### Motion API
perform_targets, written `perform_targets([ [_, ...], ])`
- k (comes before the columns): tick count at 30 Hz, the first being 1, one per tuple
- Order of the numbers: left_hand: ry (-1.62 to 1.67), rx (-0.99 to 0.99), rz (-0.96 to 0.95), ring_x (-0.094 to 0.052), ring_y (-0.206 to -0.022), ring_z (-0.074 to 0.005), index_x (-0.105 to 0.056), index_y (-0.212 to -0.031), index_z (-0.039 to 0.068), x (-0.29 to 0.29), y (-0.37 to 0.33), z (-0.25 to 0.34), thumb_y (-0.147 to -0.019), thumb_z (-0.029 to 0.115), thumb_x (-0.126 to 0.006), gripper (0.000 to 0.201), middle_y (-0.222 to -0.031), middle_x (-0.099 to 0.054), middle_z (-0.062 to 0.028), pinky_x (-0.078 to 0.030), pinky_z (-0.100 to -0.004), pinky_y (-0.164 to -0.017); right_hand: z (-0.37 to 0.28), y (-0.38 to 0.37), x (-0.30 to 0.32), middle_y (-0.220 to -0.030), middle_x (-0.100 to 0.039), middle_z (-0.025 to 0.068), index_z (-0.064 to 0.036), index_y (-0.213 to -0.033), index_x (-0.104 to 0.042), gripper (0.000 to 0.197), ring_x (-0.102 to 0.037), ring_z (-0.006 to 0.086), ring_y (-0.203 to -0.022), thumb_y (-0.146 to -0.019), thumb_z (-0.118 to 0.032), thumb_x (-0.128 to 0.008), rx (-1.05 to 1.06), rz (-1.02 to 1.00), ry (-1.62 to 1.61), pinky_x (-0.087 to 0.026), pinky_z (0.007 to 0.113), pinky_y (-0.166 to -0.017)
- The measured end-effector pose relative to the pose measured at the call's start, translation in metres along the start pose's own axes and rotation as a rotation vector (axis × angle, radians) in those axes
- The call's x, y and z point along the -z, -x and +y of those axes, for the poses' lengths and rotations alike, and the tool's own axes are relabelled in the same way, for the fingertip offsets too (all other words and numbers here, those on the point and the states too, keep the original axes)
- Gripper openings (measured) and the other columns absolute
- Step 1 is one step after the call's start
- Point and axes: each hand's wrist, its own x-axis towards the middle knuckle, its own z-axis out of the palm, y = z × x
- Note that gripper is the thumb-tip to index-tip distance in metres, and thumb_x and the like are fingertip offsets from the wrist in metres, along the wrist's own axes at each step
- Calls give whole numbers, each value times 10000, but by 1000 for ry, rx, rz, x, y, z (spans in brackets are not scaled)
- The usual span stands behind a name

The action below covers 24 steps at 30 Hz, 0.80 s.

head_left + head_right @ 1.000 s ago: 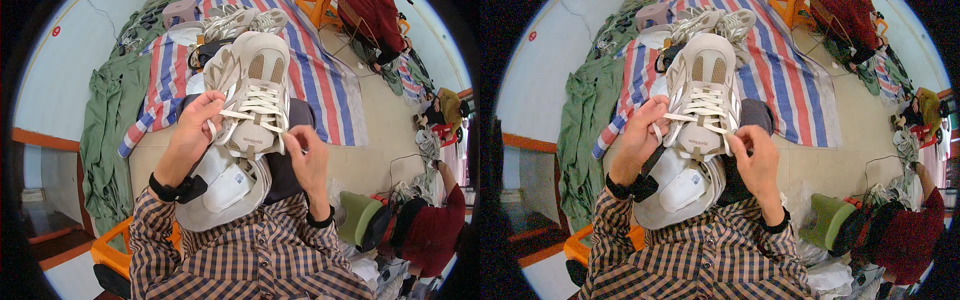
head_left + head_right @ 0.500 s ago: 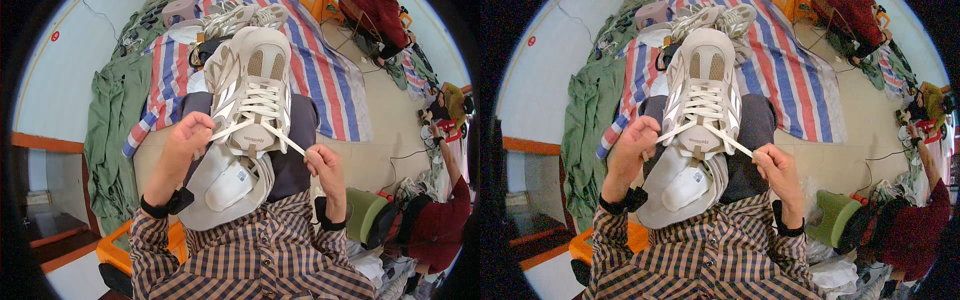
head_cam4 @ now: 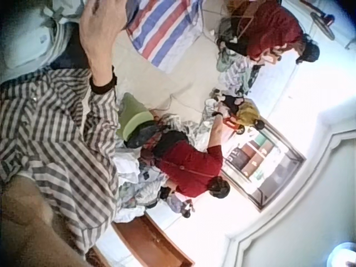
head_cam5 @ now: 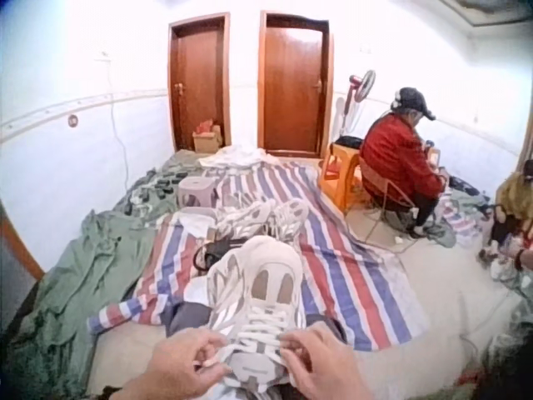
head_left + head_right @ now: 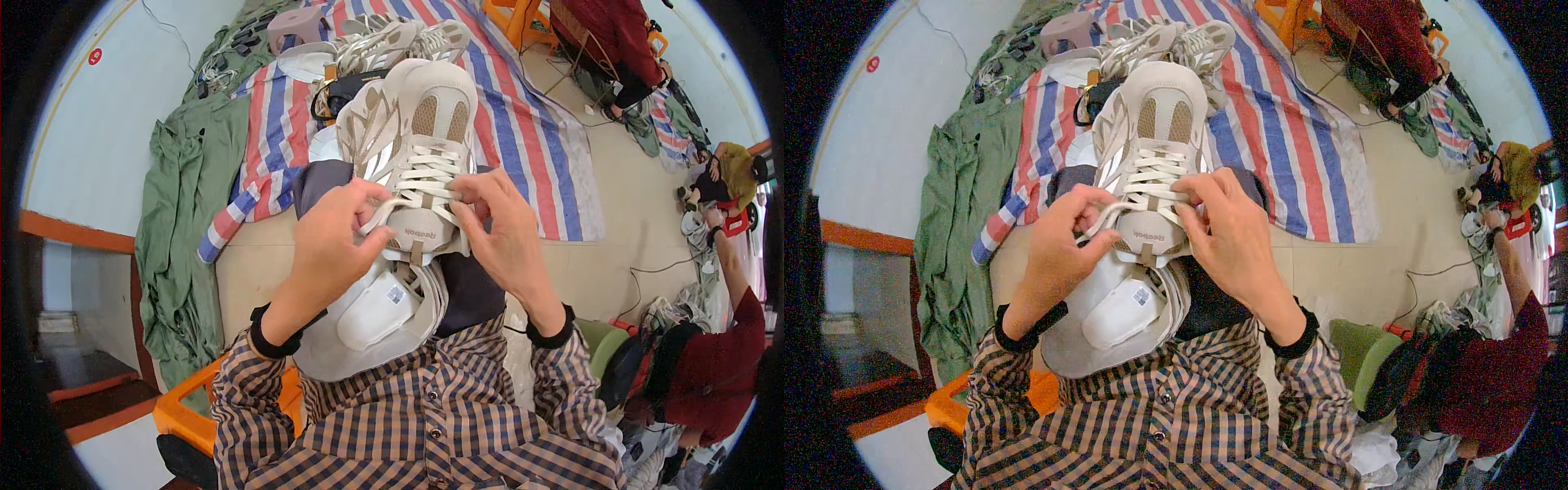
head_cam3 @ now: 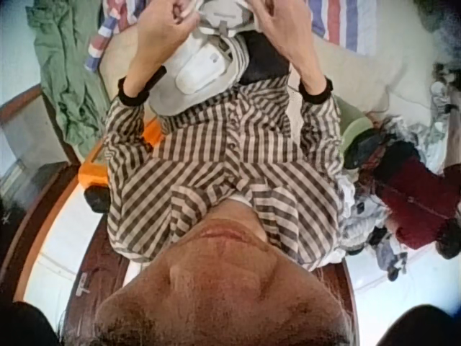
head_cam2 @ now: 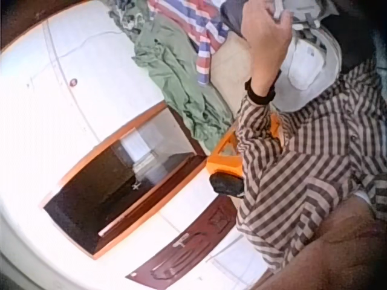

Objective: Lacing a beige sneaker while holding it on the lap.

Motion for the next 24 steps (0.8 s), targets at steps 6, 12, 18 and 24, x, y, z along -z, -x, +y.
perform_targets([
  [6, -87, -94, -73, -476, -709, -204, -555, -1064, 75, 0, -4, -4, -681, 41, -734, 424, -779, -459, -62, -412, -303, -644, -15, -17, 8, -914, -550, 123, -73, -974, -524, 199, -612, 329, -810, -817, -102, -642, 115, -223, 403, -482, 437, -673],
  [12, -71, -158, -42, -493, -708, -219, -532, -1054, 91, -6, -4, -7, -685, 63, -729, 419, -759, -458, -69, -415, -329, -638, -13, -28, 11, -862, -539, 95, -65, -937, -525, 177, -595, 287, -756, -815, -89, -650, 224, -301, 454, -452, 398, -640],
  [18, -72, -126, -124, -510, -682, -227, -522, -1038, 99, -4, -8, -3, -702, 86, -711, 386, -748, -479, -64, -431, -344, -640, -4, -71, 36, -693, -488, 13, -36, -797, -539, 210, -496, 106, -670, -827, -185, -684, -6, -733, 160, -397, 280, -593],
  [24, -62, -68, -139, -592, -718, -242, -490, -1018, 112, -7, -11, -1, -710, 85, -680, 363, -770, -571, -45, -424, -393, -668, -7, -79, 54, -768, -513, -56, -42, -817, -573, 198, -457, 47, -735, -900, -204, -651, -123, -805, -146, -388, 227, -648],
])
